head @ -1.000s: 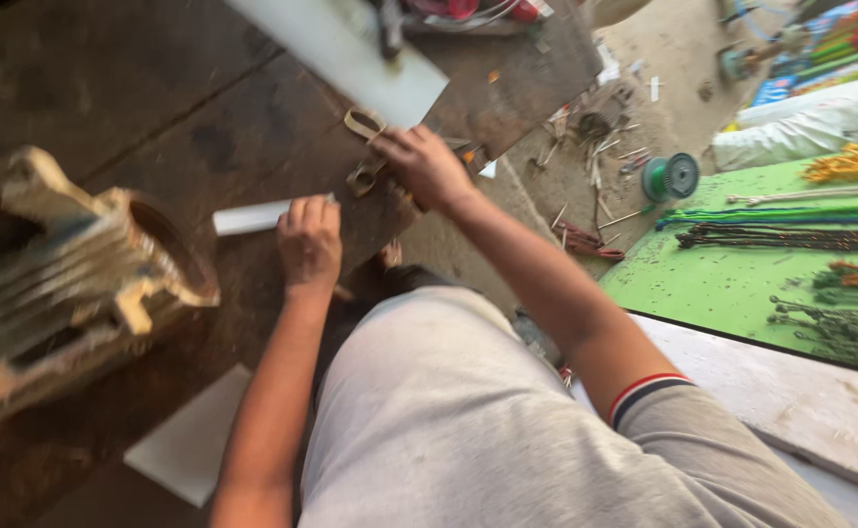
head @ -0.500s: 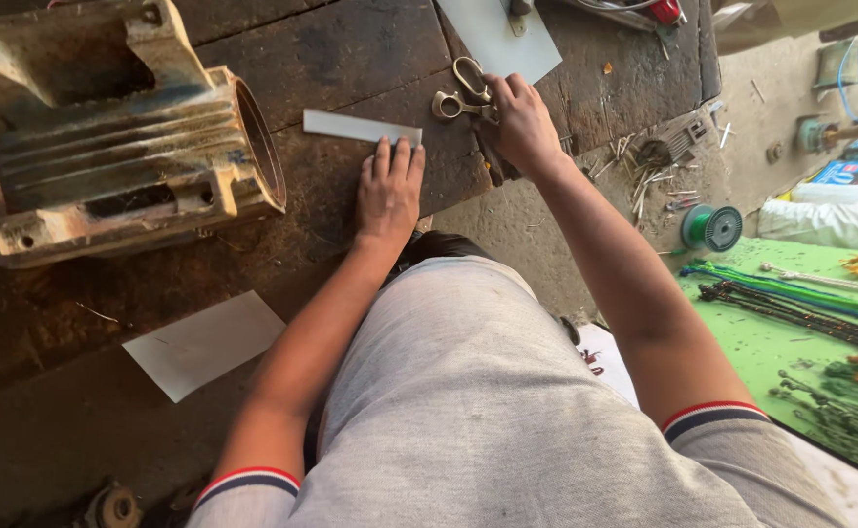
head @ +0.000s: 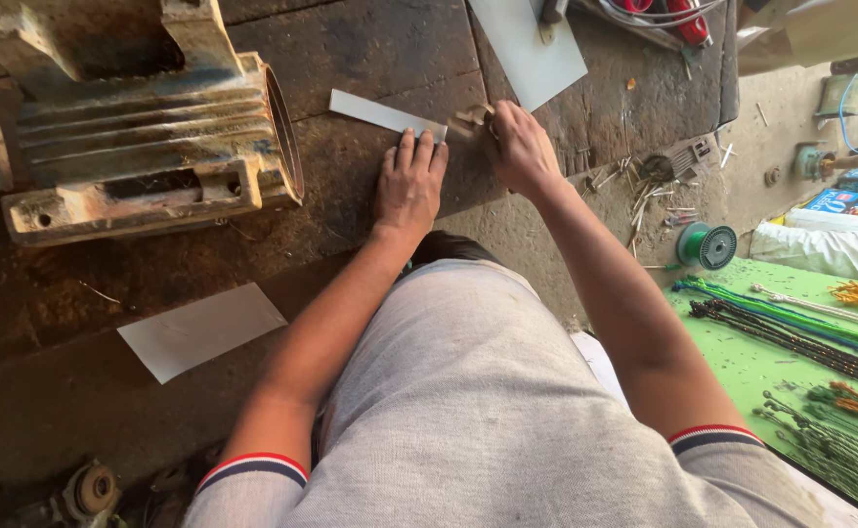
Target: The person cuts a strip of white paper with scissors and inserts it into the slots of an electric motor stator on the workbench, pressing it into place. They then pick up bundles of copper winding wire, gather them, and arrange the wire on the bench.
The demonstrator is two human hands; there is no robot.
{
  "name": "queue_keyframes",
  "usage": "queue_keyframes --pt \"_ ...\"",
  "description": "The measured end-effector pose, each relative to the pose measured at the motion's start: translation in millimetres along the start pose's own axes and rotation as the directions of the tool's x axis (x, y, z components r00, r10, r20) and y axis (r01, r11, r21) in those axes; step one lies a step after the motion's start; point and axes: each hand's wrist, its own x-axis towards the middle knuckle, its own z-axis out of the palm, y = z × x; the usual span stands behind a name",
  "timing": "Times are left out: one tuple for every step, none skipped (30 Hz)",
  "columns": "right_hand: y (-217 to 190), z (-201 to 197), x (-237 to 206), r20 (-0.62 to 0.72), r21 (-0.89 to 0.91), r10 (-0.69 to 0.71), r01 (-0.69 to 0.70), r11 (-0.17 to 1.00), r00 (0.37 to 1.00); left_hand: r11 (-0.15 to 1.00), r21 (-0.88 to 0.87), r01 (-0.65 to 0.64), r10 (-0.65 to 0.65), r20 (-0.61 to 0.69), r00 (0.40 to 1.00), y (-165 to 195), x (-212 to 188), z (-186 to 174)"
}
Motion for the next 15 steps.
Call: queue_keyframes --pt "-4.0 0.9 -1.2 -0.032 0.148 0.022 -0.017 0.989 0.999 1.0 -0.005 -0.003 0.003 0.0 1.0 -0.4 -0.1 -0.4" --pt "-7.5 1.4 -1.7 -0.063 0.292 0.048 -0.028 0.956 0.997 1.0 0.002 -0.006 0.006 -0.01 1.0 -1.0 -0.4 -0.6" --pt "-10.2 3.0 -0.9 -0.06 0.349 0.115 -0.087 0.933 0.992 1.0 0.012 -0.01 0.01 -0.021 1.0 -1.7 -0.8 -0.6" --pt "-12.7 4.4 -0.2 -0.053 0.403 0.181 -0.145 0.903 0.982 1.0 0.021 -0.014 0.014 -0.032 0.999 -2.4 -1.2 -0.4" --pt "-15.0 6.6 0.1 -0.042 0.456 0.247 -0.201 0.867 0.968 1.0 0.024 -0.017 0.018 -0.031 0.999 -3.1 -1.5 -0.2" --pt "-17.4 9.6 -0.2 -0.075 0.339 0.154 -0.12 0.933 0.985 0.999 0.028 -0.02 0.021 -0.03 0.999 -3.6 -1.6 0.1" --pt "-19.7 13.4 -1.2 -0.096 0.214 0.056 -0.034 0.976 0.994 0.999 0.032 -0.023 0.024 -0.03 0.999 -3.9 -1.6 0.2" --pt "-21.8 17.5 -2.7 -0.104 0.084 -0.046 0.055 0.995 0.993 1.0 0.024 -0.015 0.016 -0.033 0.999 -4.0 -1.3 0.2" --pt "-24.7 22.4 -5.4 -0.107 -0.001 -0.036 0.036 0.999 0.994 1.0 0.017 -0.008 0.008 -0.036 0.999 -3.9 -0.9 0.2" --pt "-27.9 27.6 -9.5 -0.109 -0.086 -0.026 0.017 0.996 0.994 1.0 0.009 0.0 0.0 -0.037 0.999 -3.6 -0.5 0.2" --pt "-30.2 31.3 -12.7 -0.109 -0.169 -0.015 -0.004 0.986 0.994 1.0 0.02 0.0 0.001 -0.023 1.0 -3.3 0.1 0.1" --pt "-31.2 33.2 -14.0 -0.084 -0.226 -0.019 0.0 0.974 0.996 1.0 0.031 0.001 -0.001 -0.004 1.0 -2.7 0.5 -0.2" --pt "-31.5 34.2 -14.4 -0.059 -0.28 -0.02 0.003 0.96 0.998 0.999 0.044 0.0 -0.001 0.016 1.0 -2.3 0.5 -0.8" --pt "-30.6 33.7 -13.3 -0.04 -0.335 -0.02 0.006 0.942 0.999 0.999 0.049 0.005 -0.007 0.036 0.999 -1.8 0.9 -1.5" --pt "-28.0 31.5 -9.7 -0.025 -0.295 0.005 -0.013 0.955 1.0 0.998 0.054 0.01 -0.012 0.047 0.999 -1.4 1.4 -2.0"
